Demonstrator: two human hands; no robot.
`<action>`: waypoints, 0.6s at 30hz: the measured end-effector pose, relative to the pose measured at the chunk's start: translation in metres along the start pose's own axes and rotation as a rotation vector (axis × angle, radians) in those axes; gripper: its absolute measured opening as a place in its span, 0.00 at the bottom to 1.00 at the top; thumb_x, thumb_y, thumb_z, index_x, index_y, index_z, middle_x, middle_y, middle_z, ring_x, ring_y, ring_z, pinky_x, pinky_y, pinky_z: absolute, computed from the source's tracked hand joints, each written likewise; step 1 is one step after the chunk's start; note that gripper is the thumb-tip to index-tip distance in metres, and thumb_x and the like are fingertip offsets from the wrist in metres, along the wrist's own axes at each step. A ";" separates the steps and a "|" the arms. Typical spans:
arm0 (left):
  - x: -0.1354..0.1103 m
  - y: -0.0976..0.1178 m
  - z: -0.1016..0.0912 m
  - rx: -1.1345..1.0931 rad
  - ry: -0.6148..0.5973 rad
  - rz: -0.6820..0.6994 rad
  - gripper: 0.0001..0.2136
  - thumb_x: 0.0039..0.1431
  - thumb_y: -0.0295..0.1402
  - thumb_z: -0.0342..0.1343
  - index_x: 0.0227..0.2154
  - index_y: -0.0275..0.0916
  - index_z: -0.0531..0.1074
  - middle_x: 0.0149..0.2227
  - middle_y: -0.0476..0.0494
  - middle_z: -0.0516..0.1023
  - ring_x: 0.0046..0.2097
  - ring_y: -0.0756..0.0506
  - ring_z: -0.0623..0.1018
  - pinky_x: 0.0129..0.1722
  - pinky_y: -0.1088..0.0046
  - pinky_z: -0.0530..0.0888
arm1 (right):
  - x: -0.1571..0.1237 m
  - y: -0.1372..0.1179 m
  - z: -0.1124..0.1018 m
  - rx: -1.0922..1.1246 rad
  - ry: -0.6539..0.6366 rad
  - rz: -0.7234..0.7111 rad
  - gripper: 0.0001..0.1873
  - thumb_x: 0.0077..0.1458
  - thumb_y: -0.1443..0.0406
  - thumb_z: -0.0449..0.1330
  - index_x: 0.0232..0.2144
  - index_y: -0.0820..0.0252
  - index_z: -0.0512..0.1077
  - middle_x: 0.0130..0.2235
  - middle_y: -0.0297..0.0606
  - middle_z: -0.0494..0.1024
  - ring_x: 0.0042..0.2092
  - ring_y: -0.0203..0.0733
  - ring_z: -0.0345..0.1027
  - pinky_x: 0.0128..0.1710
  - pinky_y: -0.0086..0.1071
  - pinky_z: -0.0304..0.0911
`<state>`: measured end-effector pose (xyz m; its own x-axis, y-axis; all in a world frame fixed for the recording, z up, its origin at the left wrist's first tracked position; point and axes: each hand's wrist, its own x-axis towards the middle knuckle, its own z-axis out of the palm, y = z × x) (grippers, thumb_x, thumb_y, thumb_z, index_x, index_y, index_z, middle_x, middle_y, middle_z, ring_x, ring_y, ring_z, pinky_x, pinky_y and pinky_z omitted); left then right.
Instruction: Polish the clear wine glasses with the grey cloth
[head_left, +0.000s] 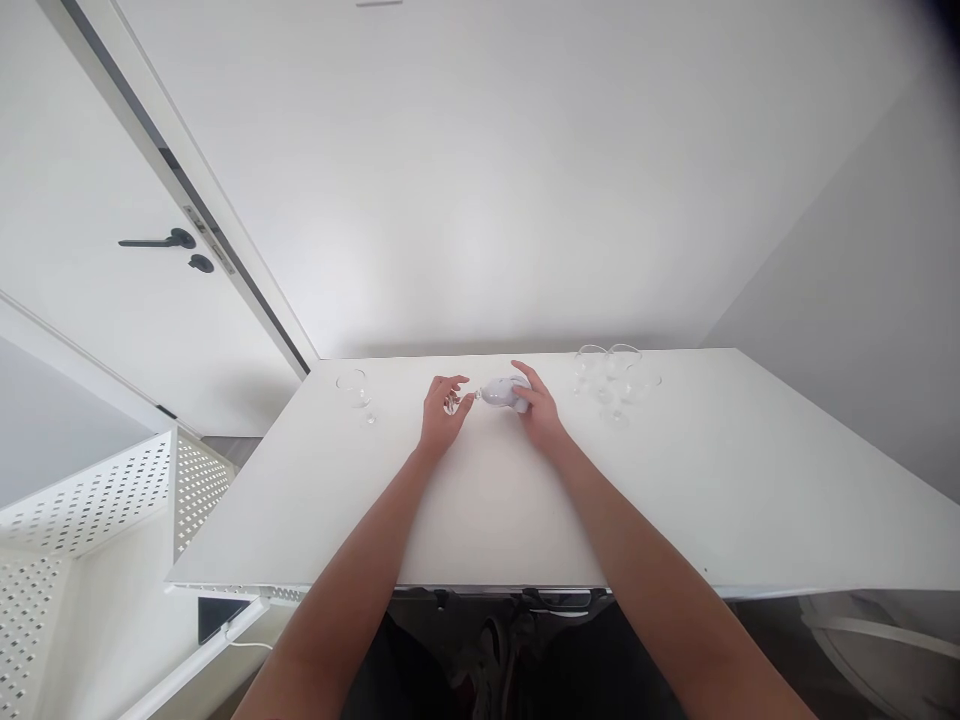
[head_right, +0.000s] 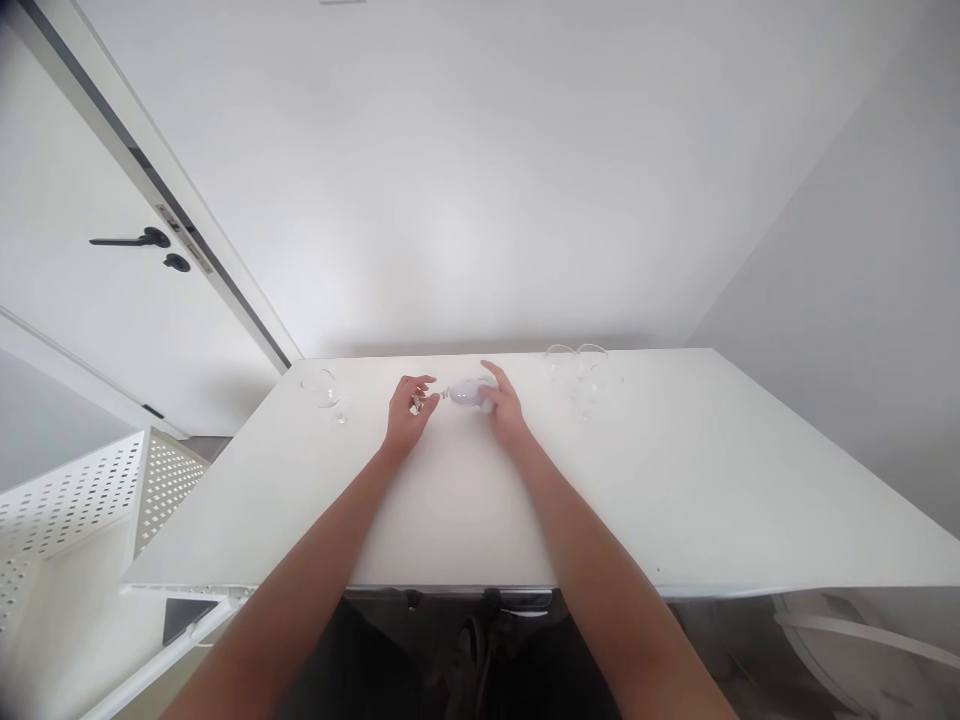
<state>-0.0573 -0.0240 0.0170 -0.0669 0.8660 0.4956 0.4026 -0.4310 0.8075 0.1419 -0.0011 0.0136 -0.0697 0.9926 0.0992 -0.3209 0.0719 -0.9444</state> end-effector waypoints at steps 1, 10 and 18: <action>0.000 0.001 0.000 -0.026 0.003 -0.023 0.10 0.64 0.42 0.57 0.43 0.44 0.75 0.40 0.43 0.73 0.35 0.48 0.71 0.36 0.70 0.69 | 0.001 0.001 0.000 0.008 0.005 0.007 0.31 0.52 0.58 0.62 0.59 0.46 0.69 0.41 0.33 0.74 0.43 0.43 0.66 0.44 0.33 0.63; 0.001 -0.010 0.001 -0.179 0.055 -0.237 0.17 0.69 0.42 0.45 0.24 0.41 0.57 0.26 0.49 0.59 0.26 0.50 0.57 0.25 0.71 0.56 | -0.012 -0.006 0.003 -0.233 -0.117 -0.139 0.28 0.59 0.50 0.62 0.60 0.45 0.70 0.39 0.34 0.74 0.39 0.43 0.65 0.47 0.38 0.63; 0.003 -0.009 0.000 -0.264 0.023 -0.343 0.15 0.67 0.42 0.46 0.26 0.41 0.58 0.28 0.50 0.61 0.25 0.52 0.56 0.24 0.73 0.56 | -0.009 -0.003 0.005 -0.261 -0.122 -0.183 0.28 0.55 0.50 0.65 0.57 0.47 0.72 0.42 0.37 0.74 0.41 0.45 0.66 0.48 0.40 0.65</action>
<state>-0.0610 -0.0173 0.0114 -0.1776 0.9658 0.1890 0.1061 -0.1721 0.9793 0.1388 -0.0108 0.0167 -0.1508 0.9431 0.2962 -0.0870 0.2858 -0.9543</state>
